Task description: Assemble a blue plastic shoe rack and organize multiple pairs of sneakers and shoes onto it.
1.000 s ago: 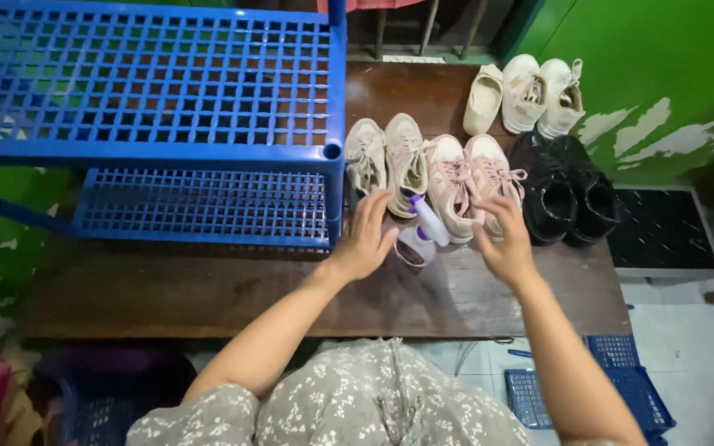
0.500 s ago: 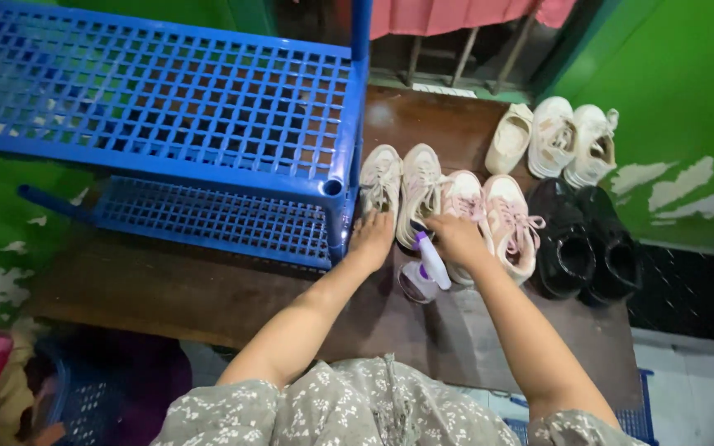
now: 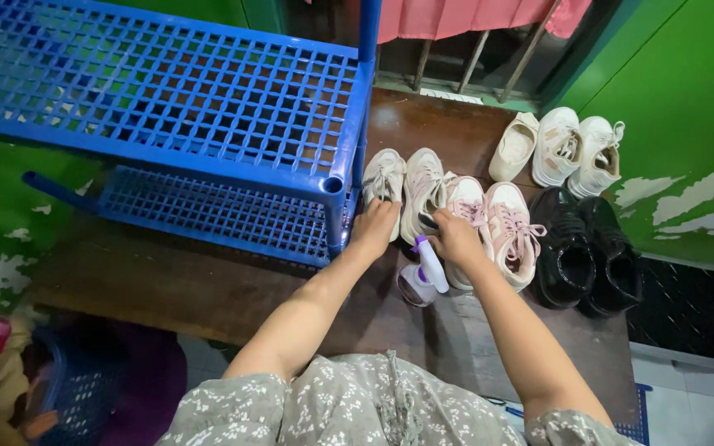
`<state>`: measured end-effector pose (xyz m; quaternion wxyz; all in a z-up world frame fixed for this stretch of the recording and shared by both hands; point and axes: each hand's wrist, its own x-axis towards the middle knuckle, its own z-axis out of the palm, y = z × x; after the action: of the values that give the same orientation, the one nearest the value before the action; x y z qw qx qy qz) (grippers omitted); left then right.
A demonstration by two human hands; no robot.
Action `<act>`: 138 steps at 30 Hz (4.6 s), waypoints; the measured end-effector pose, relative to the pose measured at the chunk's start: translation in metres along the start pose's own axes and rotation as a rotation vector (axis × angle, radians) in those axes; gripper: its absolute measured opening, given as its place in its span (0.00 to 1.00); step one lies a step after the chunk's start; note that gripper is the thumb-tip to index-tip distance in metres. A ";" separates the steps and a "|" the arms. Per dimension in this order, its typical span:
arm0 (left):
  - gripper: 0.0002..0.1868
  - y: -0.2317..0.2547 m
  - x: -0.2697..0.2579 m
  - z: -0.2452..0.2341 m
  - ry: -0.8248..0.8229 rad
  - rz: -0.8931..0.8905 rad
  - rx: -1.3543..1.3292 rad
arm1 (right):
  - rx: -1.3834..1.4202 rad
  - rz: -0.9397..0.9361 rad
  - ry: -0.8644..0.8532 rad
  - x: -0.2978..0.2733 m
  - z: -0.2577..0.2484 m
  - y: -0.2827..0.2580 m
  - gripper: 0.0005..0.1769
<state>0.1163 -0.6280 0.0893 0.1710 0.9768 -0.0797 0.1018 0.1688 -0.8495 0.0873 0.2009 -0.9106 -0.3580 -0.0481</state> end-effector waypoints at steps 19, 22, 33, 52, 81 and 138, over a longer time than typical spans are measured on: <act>0.29 0.144 -0.057 -0.246 0.534 0.562 -0.024 | -0.080 -0.007 0.553 -0.085 -0.246 -0.179 0.24; 0.30 0.143 -0.085 -0.291 0.656 0.641 0.016 | -0.089 -0.046 0.605 -0.104 -0.272 -0.213 0.23; 0.28 0.052 -0.176 -0.403 0.690 0.549 0.032 | 0.002 -0.305 0.578 -0.044 -0.268 -0.338 0.21; 0.37 -0.068 -0.121 -0.411 0.552 0.444 0.027 | -0.030 -0.158 0.373 0.074 -0.229 -0.388 0.26; 0.40 -0.072 -0.110 -0.414 0.437 0.371 0.100 | -0.019 -0.183 0.322 0.077 -0.239 -0.386 0.33; 0.16 0.184 0.003 0.124 -0.275 0.130 0.209 | -0.281 0.494 0.059 -0.162 -0.035 0.024 0.40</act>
<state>0.1058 -0.8425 0.0339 0.0489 0.9868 -0.1540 -0.0142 0.0674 -0.9819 0.0737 0.0888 -0.9873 -0.1093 -0.0734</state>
